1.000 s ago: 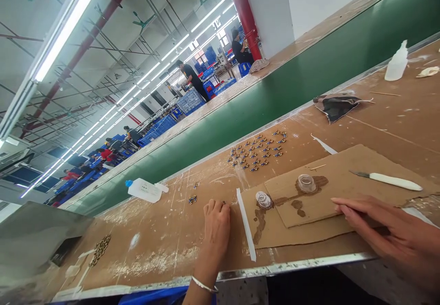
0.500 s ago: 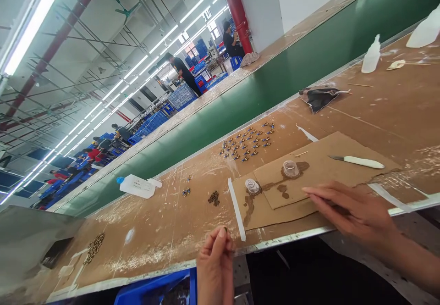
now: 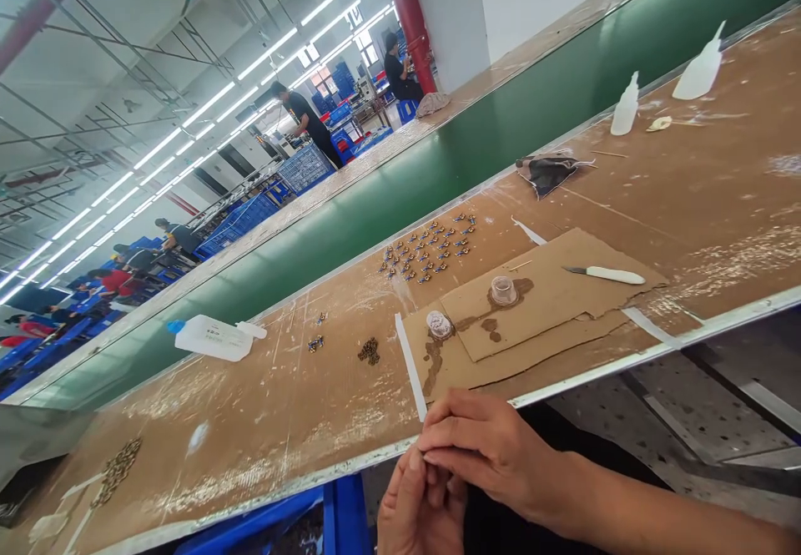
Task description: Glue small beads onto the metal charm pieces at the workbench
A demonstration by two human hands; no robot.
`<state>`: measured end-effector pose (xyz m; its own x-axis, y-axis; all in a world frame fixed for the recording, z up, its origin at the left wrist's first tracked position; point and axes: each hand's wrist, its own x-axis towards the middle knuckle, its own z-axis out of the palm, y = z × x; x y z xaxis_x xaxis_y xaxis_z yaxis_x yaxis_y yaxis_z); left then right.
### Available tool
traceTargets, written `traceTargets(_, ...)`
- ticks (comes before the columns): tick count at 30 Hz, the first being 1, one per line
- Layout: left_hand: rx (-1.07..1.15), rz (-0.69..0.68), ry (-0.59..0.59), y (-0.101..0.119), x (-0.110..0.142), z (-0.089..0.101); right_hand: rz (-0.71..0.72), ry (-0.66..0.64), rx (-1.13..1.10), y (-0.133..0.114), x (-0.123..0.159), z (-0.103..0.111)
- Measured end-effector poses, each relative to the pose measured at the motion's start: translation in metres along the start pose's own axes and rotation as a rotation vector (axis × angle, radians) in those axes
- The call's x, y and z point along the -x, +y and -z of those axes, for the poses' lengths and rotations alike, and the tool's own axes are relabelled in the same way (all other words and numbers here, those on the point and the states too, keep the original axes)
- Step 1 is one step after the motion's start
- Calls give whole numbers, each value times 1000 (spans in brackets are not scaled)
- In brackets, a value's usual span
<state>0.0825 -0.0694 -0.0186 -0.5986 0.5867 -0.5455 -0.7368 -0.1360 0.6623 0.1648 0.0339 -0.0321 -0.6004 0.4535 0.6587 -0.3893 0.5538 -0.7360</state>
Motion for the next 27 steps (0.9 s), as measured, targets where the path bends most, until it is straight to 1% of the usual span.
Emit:
traceTargets(4, -64, 33, -5, 3, 1, 0, 23, -49, 59, -1, -3, 4)
traceTargets(6, -93, 13, -2, 4, 2, -1, 36, -51, 68, 0, -4, 3)
traceTargets(8, -113, -25, 13, 3, 3, -1, 12, -38, 37, 2, -2, 2)
traceTargets(10, -131, -68, 37, 2, 3, -2, -68, -28, -34, 3, -1, 0)
traceTargets(16, -157, -142, 96, -1, 2, -8, -390, -25, -302, 6, 2, -2)
traceTargets(18, -146, -172, 111, -2, 1, -9, -461, 1, -368, 7, 3, -3)
traceTargets(19, -146, -184, 112, -3, 1, -9, -474, 14, -384, 7, 4, -3)
traceTargets(21, -158, -186, 96, -5, 0, -8, -451, 36, -376, 9, 5, -3)
traceTargets(24, -184, -171, 64, -7, 0, -7, -361, 60, -337, 10, 7, -1)
traceTargets(27, -218, -189, 64, -8, 1, -9, -322, 64, -319, 10, 6, 1)
